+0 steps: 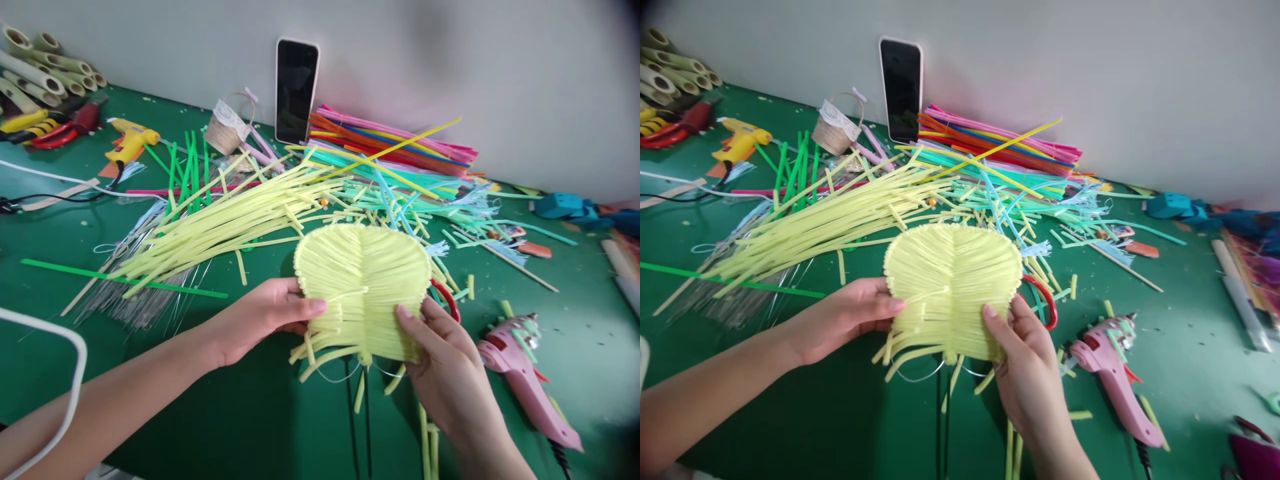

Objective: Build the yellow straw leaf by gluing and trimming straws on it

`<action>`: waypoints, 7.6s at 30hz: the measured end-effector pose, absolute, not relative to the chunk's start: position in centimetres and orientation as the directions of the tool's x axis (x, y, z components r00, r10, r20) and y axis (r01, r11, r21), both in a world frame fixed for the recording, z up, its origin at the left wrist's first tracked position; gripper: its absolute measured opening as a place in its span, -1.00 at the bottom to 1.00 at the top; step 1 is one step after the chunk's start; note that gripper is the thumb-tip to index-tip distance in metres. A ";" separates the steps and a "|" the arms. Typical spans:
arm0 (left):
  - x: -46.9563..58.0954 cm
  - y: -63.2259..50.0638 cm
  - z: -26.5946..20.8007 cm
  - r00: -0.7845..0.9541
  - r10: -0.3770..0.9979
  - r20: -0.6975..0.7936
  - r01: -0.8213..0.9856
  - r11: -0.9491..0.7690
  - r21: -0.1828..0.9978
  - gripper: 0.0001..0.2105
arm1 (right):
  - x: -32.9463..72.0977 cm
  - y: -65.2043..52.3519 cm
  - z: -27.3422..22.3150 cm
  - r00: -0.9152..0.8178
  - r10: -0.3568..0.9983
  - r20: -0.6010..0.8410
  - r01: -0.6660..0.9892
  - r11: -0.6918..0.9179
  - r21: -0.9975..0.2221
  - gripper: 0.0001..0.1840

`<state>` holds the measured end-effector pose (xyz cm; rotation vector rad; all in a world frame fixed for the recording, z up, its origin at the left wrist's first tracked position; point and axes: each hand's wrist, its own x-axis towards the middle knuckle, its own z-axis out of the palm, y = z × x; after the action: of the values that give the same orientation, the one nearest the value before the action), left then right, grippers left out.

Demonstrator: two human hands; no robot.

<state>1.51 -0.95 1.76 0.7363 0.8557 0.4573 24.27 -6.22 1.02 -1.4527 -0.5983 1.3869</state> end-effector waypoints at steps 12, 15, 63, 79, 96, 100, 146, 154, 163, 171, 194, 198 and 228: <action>2.3 -2.5 0.5 0.494 0.784 -0.375 -0.232 0.535 0.812 -0.57 | 19.8 -8.1 3.8 0.036 0.958 0.283 0.865 0.112 -0.489 -0.82; 2.6 -2.7 0.8 0.500 0.790 -0.354 -0.272 0.532 0.802 -0.55 | 18.7 -8.0 3.8 0.038 0.959 0.279 0.843 0.119 -0.525 -0.90; 2.3 -2.7 1.3 0.456 0.806 -0.377 -0.169 0.494 0.853 -0.71 | 15.5 -14.0 1.9 -0.120 0.772 0.624 0.916 0.329 -0.231 -0.86; 3.0 -3.2 1.6 0.444 0.836 -0.323 -0.163 0.430 0.888 -0.64 | 16.0 -12.5 2.4 0.060 0.842 0.536 0.824 0.261 -0.503 -0.83; 2.7 -3.1 1.0 0.460 0.792 -0.401 -0.145 0.513 0.846 -0.78 | 15.8 -13.0 3.1 0.040 0.847 0.531 0.886 0.215 -0.410 -0.84; 2.7 -3.1 0.8 0.468 0.806 -0.362 -0.167 0.483 0.859 -0.80 | 16.2 -12.8 2.6 0.041 0.863 0.504 0.877 0.211 -0.432 -0.78; 2.6 -3.5 1.0 0.558 0.712 -0.425 -0.290 0.648 0.704 -0.84 | 18.7 -14.1 2.9 0.051 0.953 0.300 0.779 0.150 -0.609 -0.84; 2.8 -3.3 1.2 0.525 0.700 -0.484 -0.307 0.686 0.660 -0.84 | 18.6 -13.8 2.8 0.031 0.966 0.257 0.778 0.138 -0.613 -0.82; 2.8 -3.5 1.3 0.493 0.756 -0.430 -0.135 0.555 0.820 -0.70 | 17.7 -13.5 3.0 0.017 0.906 0.422 0.835 0.219 -0.505 -0.78; 2.7 -3.3 1.3 0.490 0.759 -0.428 -0.119 0.545 0.830 -0.60 | 20.1 -12.5 3.8 0.042 0.894 0.446 0.817 0.226 -0.530 -0.83; 2.7 -3.1 1.4 0.495 0.775 -0.394 -0.088 0.496 0.864 -0.61 | 21.0 -10.8 3.0 -0.140 0.919 0.368 0.701 0.354 -0.619 -0.81; 2.5 -3.0 1.6 0.507 0.768 -0.391 -0.124 0.514 0.849 -0.62 | 20.6 -10.0 2.9 -0.008 0.949 0.314 0.689 0.233 -0.686 -0.88; -0.2 -2.6 2.4 0.141 0.872 0.470 0.355 -0.487 0.798 -0.72 | 20.5 -9.8 5.8 0.105 0.964 -0.245 -0.373 -0.190 -0.908 -0.45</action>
<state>-0.20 -2.62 2.39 1.9158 1.1707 1.3308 20.49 -9.81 5.80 -1.1522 -0.7125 1.4066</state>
